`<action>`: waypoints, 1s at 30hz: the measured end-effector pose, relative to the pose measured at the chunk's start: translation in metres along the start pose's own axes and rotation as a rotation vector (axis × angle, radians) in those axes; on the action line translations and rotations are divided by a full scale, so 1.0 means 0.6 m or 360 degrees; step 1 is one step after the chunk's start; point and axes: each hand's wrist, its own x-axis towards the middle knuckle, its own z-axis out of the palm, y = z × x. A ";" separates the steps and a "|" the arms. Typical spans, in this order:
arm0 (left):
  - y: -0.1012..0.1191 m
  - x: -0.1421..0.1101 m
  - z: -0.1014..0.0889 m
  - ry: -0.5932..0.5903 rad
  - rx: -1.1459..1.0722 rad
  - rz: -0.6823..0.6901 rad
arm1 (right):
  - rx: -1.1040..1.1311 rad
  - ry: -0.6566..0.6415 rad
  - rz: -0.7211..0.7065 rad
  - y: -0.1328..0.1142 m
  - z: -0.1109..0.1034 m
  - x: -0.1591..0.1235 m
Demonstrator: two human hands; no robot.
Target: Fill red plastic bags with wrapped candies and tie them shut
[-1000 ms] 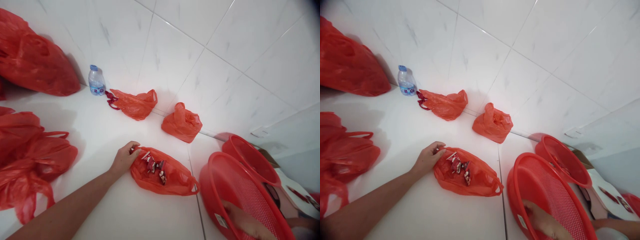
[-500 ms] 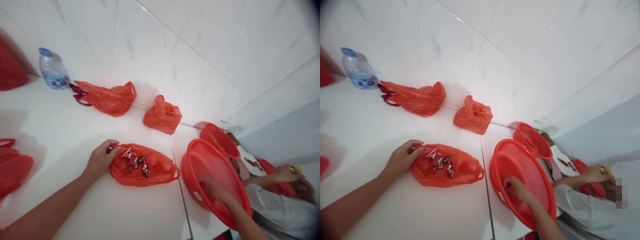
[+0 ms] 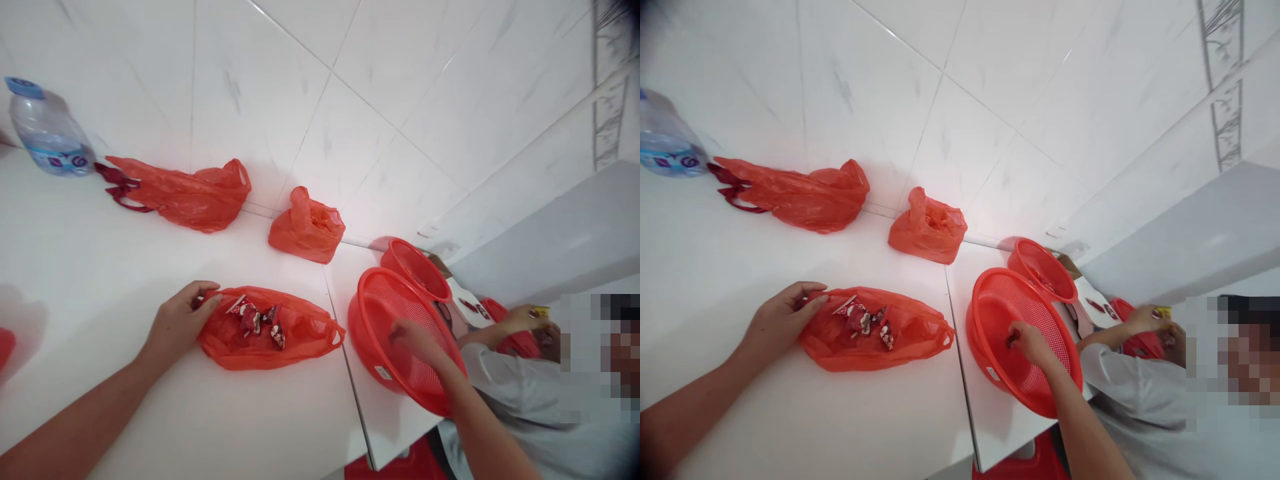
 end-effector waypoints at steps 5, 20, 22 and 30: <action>0.001 0.000 0.001 0.0009 0.0038 0.0036 | 0.0125 -0.0014 -0.0047 -0.039 -0.028 0.015; 0.013 -0.002 -0.004 -0.0019 0.0016 -0.0033 | -0.0065 -0.0148 -0.0981 -0.316 0.134 0.012; 0.013 0.000 -0.004 -0.0043 0.0039 -0.0047 | -0.0045 0.0012 -0.0862 -0.295 0.113 0.011; 0.011 0.002 -0.001 -0.0092 0.0058 -0.0110 | 0.0057 0.0165 0.0026 -0.127 0.008 0.027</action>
